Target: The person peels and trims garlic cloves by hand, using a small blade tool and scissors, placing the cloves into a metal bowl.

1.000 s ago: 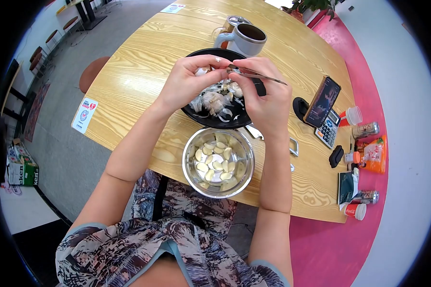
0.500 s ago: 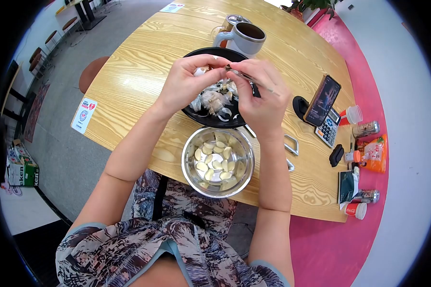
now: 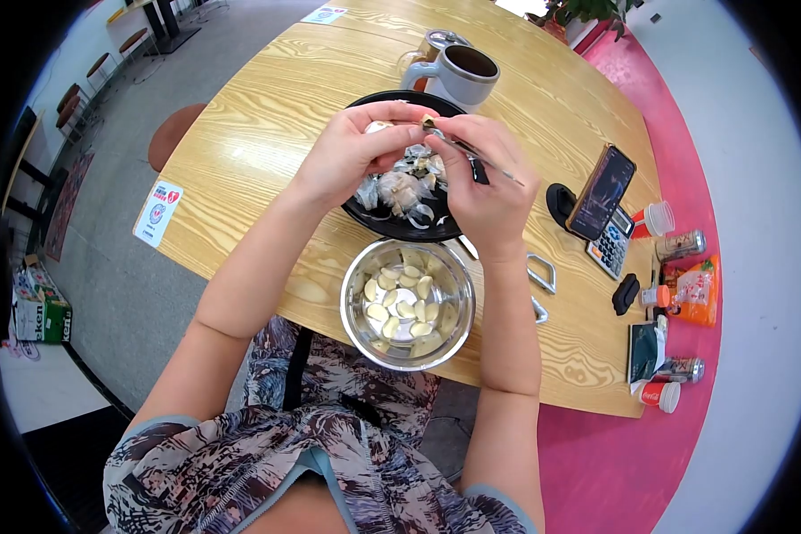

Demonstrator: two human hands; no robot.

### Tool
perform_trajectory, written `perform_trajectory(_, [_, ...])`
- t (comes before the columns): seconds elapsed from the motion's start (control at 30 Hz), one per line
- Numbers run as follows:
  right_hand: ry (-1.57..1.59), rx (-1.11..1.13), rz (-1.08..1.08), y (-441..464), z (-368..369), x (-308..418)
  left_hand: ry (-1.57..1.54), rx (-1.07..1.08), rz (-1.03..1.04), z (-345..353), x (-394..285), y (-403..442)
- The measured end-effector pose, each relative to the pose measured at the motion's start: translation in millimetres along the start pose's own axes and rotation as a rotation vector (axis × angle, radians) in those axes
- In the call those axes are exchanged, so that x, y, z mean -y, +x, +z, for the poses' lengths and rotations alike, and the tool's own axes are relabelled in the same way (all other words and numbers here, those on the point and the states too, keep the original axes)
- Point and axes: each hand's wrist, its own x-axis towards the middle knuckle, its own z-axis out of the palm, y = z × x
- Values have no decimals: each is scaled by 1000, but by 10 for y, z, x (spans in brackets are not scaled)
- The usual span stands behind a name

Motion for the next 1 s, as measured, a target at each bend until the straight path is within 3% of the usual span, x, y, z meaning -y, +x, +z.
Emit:
perform_trajectory(0.1, [30,41,-24,21,-41,-27,-186,12,-129,0,-83,7])
perform_trajectory(0.33, [124,91,31,35,-72,18,-254,95,-215,-114,4,46])
perform_trajectory(0.83, [214,79,192,68,-222,41,-168,-189,26,-167,24,93])
perform_trajectory(0.93, [234,59,385,78,-301,0,-166,-160,5,-154,-2,81])
perform_trajectory(1.0, [10,442,692,55,-326,-86,-124,-90,-1,-161,5,82])
